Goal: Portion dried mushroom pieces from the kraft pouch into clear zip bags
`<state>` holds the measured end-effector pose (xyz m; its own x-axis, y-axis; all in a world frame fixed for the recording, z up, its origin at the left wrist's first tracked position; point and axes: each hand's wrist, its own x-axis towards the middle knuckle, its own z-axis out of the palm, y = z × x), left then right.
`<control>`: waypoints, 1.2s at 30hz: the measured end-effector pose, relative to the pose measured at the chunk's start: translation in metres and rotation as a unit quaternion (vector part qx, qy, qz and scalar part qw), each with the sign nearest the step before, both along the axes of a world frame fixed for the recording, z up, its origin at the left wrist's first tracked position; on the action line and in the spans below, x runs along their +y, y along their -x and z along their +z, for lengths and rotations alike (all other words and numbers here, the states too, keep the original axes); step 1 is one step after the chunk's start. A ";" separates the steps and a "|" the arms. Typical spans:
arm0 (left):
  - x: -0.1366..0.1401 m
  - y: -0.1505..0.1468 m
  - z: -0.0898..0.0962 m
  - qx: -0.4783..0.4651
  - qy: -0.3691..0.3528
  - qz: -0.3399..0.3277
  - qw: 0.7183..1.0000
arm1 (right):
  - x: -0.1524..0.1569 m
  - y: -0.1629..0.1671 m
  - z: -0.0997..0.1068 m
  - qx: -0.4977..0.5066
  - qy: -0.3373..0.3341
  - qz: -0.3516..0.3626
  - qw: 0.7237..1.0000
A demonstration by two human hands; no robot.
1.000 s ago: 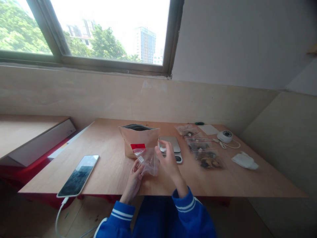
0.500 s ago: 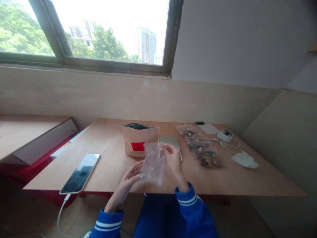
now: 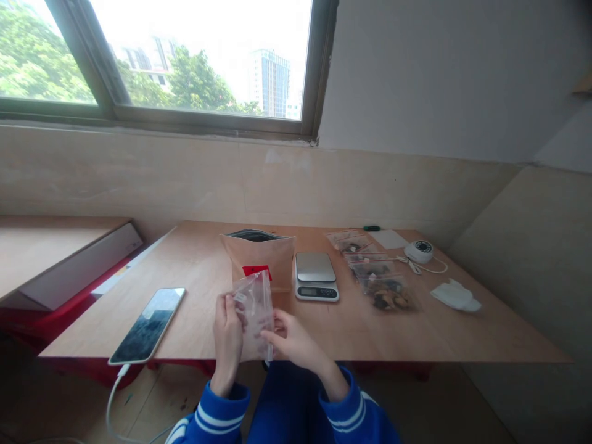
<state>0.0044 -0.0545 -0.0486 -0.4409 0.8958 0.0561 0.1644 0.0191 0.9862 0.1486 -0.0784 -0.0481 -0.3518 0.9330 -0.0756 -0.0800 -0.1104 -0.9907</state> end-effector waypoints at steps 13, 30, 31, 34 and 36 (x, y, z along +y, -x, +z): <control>0.042 0.088 -0.011 0.352 0.191 0.047 0.915 | 0.043 -0.016 -0.038 -0.166 -0.177 -0.262 0.934; 0.022 0.041 -0.025 0.444 0.183 0.044 0.876 | 0.115 -0.069 -0.023 -0.423 -0.339 -0.185 0.820; 0.021 0.041 -0.029 0.443 0.192 0.016 0.876 | 0.110 -0.084 -0.026 -0.433 -0.353 -0.191 0.807; 0.026 0.046 -0.040 0.455 0.188 -0.014 0.870 | 0.094 -0.152 -0.034 -0.508 -0.356 -0.205 0.757; 0.033 0.049 -0.044 0.457 0.156 -0.019 0.876 | 0.085 -0.205 -0.036 -0.589 -0.294 -0.260 0.706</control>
